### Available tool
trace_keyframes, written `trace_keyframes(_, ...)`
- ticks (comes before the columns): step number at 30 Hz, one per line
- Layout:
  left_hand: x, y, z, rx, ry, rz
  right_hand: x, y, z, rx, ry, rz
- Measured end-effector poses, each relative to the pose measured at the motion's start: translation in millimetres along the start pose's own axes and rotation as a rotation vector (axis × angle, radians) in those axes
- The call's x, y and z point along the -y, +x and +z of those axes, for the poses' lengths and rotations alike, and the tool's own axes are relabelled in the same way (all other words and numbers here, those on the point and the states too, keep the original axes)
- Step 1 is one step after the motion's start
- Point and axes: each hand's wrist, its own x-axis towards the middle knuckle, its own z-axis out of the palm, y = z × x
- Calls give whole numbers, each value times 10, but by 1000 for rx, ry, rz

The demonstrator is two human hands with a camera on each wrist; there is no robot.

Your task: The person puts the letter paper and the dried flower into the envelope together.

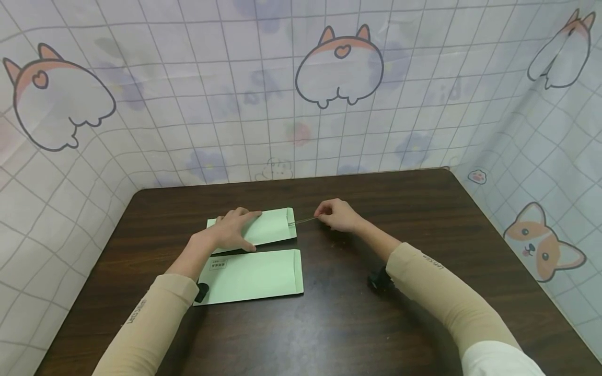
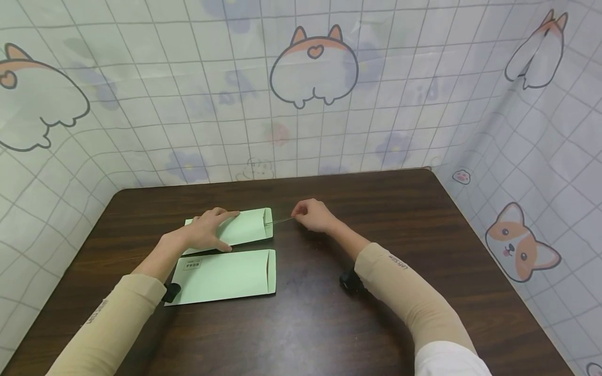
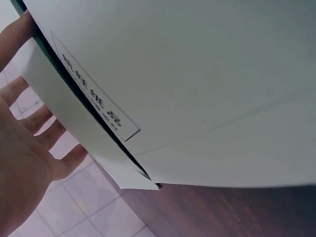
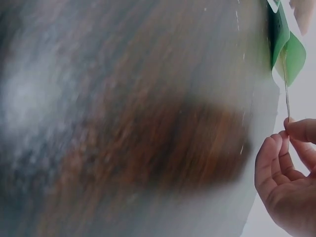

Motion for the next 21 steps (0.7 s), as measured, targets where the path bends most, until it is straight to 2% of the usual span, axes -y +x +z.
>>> trace_keyframes(21,2,-1,14,-9,4,4,139,98,151,-4,20,-32)
